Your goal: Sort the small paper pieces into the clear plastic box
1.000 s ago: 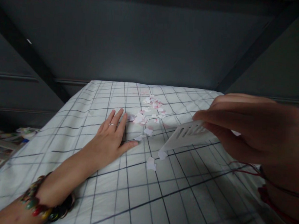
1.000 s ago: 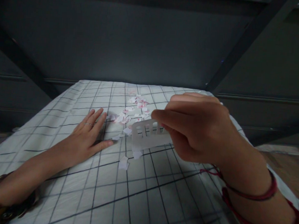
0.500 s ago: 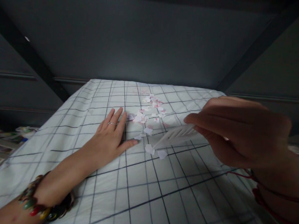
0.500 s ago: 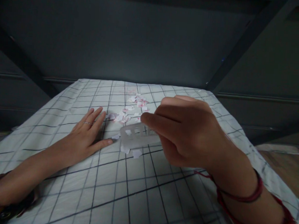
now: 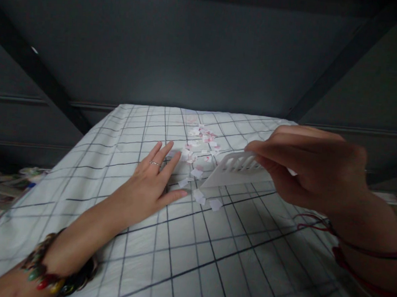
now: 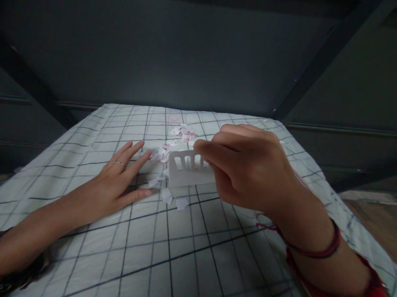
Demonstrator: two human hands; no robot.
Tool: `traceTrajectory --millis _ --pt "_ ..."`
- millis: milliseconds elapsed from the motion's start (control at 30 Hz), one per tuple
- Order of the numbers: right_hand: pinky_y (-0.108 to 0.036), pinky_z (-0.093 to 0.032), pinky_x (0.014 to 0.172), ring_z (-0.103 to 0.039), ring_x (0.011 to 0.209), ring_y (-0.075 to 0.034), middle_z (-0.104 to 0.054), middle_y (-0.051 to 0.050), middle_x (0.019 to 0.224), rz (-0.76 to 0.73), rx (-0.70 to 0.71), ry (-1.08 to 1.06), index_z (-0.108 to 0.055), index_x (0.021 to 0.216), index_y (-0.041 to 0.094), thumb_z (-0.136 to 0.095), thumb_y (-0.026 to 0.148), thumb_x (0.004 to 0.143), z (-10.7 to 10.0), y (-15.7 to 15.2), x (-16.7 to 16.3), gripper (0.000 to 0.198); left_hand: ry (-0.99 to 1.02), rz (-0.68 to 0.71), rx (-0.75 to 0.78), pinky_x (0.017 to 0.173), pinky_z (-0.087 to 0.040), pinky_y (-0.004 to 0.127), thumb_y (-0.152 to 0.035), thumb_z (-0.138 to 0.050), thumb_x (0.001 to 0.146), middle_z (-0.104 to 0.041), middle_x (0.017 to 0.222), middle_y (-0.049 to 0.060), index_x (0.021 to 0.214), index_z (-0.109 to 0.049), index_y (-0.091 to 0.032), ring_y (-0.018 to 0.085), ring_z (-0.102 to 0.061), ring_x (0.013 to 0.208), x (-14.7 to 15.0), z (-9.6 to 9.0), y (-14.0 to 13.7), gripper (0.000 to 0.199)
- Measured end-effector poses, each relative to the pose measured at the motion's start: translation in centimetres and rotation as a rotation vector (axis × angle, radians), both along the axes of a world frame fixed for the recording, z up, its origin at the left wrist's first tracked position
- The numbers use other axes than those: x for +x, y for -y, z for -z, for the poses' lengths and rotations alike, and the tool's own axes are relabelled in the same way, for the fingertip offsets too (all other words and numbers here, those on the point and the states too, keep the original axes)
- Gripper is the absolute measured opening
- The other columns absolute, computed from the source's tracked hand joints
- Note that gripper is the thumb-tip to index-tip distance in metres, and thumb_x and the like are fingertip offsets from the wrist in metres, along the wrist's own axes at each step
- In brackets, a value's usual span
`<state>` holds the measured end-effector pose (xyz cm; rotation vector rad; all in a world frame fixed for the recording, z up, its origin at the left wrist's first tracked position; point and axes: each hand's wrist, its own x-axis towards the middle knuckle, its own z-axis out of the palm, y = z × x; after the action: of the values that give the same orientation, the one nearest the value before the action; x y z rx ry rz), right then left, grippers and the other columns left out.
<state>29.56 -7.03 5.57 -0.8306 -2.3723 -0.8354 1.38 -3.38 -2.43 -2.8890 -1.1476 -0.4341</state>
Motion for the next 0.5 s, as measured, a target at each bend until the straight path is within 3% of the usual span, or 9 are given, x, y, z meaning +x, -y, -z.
traceTrajectory --millis 167,500 --pt "-0.030 -0.037 0.055 -0.047 0.059 -0.014 -0.054 0.001 0.062 -0.076 -0.078 0.008 -0.059 0.089 0.017 -0.044 0.008 0.088 -0.50 0.55 0.01 0.017 0.002 0.033 0.010 0.111 -0.024 0.058 -0.056 -0.033 0.100 -0.016 0.155 0.027 0.146 -0.032 -0.003 0.042 -0.007 0.144 0.11 -0.14 0.05 0.071" --pt "-0.032 -0.038 0.052 -0.048 0.057 -0.017 -0.059 -0.002 0.064 -0.051 0.052 -0.014 -0.060 0.092 0.012 -0.047 0.004 0.084 0.17 -0.02 -0.57 0.017 0.008 0.028 0.016 0.110 -0.025 0.060 -0.050 -0.039 0.100 -0.018 0.155 0.027 0.147 -0.032 -0.005 0.042 -0.010 0.144 -0.07 0.18 -0.08 0.066"
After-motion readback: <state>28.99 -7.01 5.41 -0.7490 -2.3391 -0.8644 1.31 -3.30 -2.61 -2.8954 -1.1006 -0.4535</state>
